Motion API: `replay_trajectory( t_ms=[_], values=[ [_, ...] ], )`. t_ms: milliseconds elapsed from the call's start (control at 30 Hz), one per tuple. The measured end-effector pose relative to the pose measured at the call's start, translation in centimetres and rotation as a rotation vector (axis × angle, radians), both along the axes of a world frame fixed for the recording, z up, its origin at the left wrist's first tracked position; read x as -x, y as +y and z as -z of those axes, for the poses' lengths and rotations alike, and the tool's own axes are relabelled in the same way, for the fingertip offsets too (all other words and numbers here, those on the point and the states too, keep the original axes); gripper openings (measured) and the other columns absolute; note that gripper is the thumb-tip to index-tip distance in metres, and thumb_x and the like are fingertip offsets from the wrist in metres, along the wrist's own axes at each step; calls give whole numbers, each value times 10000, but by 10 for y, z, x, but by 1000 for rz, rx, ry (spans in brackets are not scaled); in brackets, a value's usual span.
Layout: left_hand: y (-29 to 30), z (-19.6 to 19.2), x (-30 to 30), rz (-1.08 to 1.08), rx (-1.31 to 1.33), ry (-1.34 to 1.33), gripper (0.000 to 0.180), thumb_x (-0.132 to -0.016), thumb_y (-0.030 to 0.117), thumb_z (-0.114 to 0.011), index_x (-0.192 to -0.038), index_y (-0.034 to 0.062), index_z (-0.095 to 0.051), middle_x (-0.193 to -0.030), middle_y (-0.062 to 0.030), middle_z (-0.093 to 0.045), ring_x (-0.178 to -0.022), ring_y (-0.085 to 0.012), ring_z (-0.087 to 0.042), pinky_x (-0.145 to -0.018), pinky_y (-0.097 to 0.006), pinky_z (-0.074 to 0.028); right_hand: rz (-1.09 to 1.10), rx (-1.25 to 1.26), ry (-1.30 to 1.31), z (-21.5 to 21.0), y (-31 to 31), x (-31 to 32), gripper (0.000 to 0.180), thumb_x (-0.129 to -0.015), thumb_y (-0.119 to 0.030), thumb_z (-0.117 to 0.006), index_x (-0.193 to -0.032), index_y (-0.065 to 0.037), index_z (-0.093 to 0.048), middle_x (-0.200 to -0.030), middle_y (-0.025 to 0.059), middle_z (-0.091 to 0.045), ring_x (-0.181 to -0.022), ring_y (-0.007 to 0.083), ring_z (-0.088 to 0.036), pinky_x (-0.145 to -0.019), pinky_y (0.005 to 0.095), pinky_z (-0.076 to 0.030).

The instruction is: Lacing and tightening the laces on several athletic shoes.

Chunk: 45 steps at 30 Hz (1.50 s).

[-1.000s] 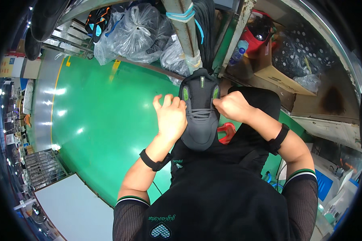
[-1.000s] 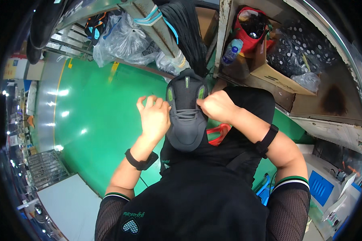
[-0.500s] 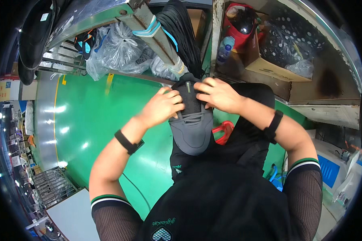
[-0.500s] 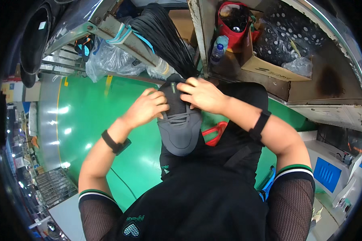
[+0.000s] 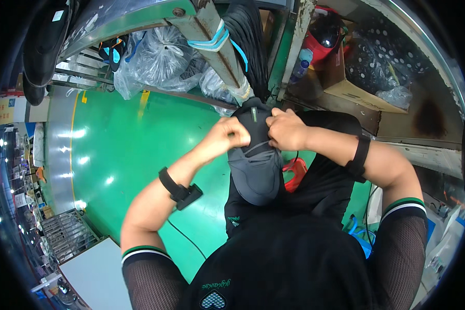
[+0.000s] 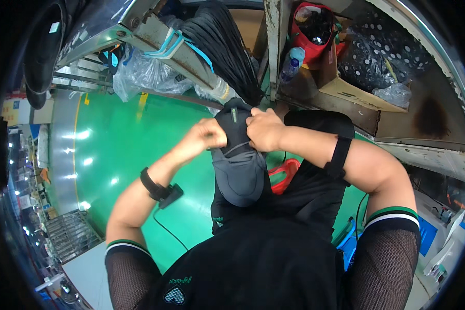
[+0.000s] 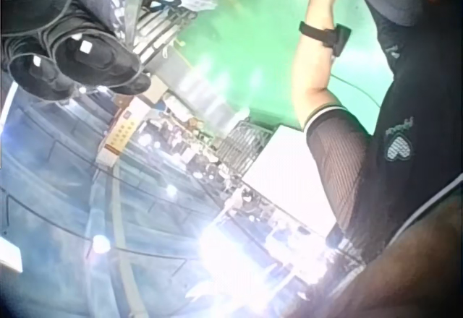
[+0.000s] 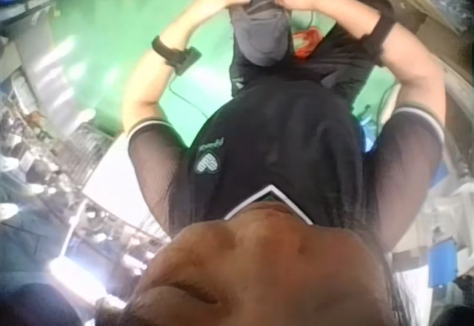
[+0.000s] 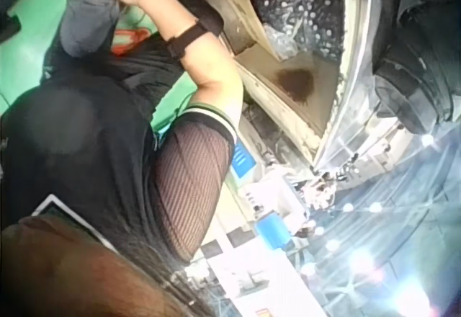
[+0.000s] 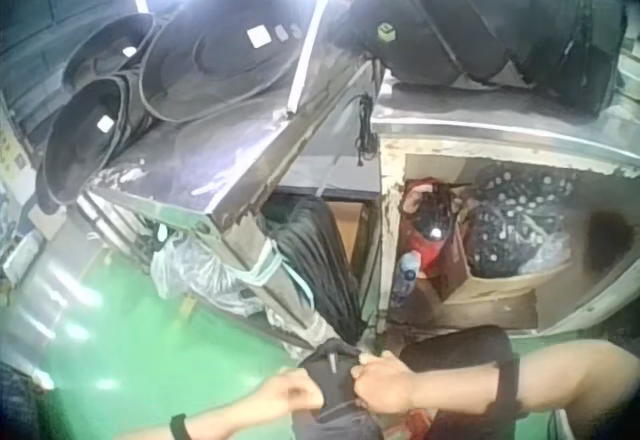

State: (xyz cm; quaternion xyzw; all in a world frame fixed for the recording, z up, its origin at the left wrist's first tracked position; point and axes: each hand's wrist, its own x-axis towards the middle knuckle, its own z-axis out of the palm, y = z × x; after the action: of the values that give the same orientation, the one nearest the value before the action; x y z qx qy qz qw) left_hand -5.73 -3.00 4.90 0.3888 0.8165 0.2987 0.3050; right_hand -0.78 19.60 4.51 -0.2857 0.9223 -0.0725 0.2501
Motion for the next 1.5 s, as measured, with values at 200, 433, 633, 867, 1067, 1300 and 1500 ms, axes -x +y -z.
replay_trajectory(
  t_ms=[200,433,633,867,1067,1300,1500],
  values=[
    [14,-30,-15,-228,-22,447,230,-766,274,-715,-861,70,-670,-985,-40,-600,-1026,-245,-532,-887,-375,-373,189,178,-136,3,3,-9,602,-947,-498,-431,-993,49,-678,-1101,116,-613,-1116,292,-469,-963,385,-419],
    [38,-47,-17,443,461,822,213,-715,320,-723,-782,118,-720,-994,1,-582,-1056,-194,-500,-904,-424,-372,159,4,-282,2,-12,20,418,-892,-381,-505,-975,-25,-706,-1011,147,-678,-1016,344,-577,-905,403,-469],
    [56,-33,2,494,792,457,118,-744,246,-703,-796,150,-747,-974,-2,-600,-1071,-226,-474,-885,-447,-386,193,13,-110,10,-13,1,231,-720,-116,-636,-925,-46,-717,-1033,98,-678,-1083,296,-543,-873,368,-496],
    [28,-4,-13,-460,-300,-253,47,-808,98,-647,-854,99,-653,-982,-41,-584,-1001,-259,-519,-918,-393,-368,593,958,260,38,-12,-46,41,-740,-116,-665,-704,-117,-684,-821,56,-582,-875,272,-493,-757,376,-437],
    [42,-6,-39,-221,-37,783,79,-813,130,-638,-890,116,-641,-815,-57,-589,-939,-251,-552,-986,-473,-323,-200,936,295,5,-51,-139,120,-756,-193,-628,-742,-112,-540,-844,38,-500,-757,200,-548,-593,328,-462],
    [33,0,-51,-168,123,864,131,-744,131,-665,-860,81,-633,-835,-56,-571,-1005,-235,-536,-1015,-543,-293,521,1199,9,13,-25,-122,102,-898,-131,-591,-921,-34,-575,-761,101,-599,-690,223,-626,-616,338,-475],
    [49,-12,-48,20,188,903,155,-701,180,-718,-770,76,-626,-894,-54,-549,-1030,-263,-513,-992,-506,-332,947,1455,-482,22,-16,-126,163,-954,-76,-503,-1020,36,-601,-880,55,-613,-711,96,-611,-623,255,-512]
  ],
)
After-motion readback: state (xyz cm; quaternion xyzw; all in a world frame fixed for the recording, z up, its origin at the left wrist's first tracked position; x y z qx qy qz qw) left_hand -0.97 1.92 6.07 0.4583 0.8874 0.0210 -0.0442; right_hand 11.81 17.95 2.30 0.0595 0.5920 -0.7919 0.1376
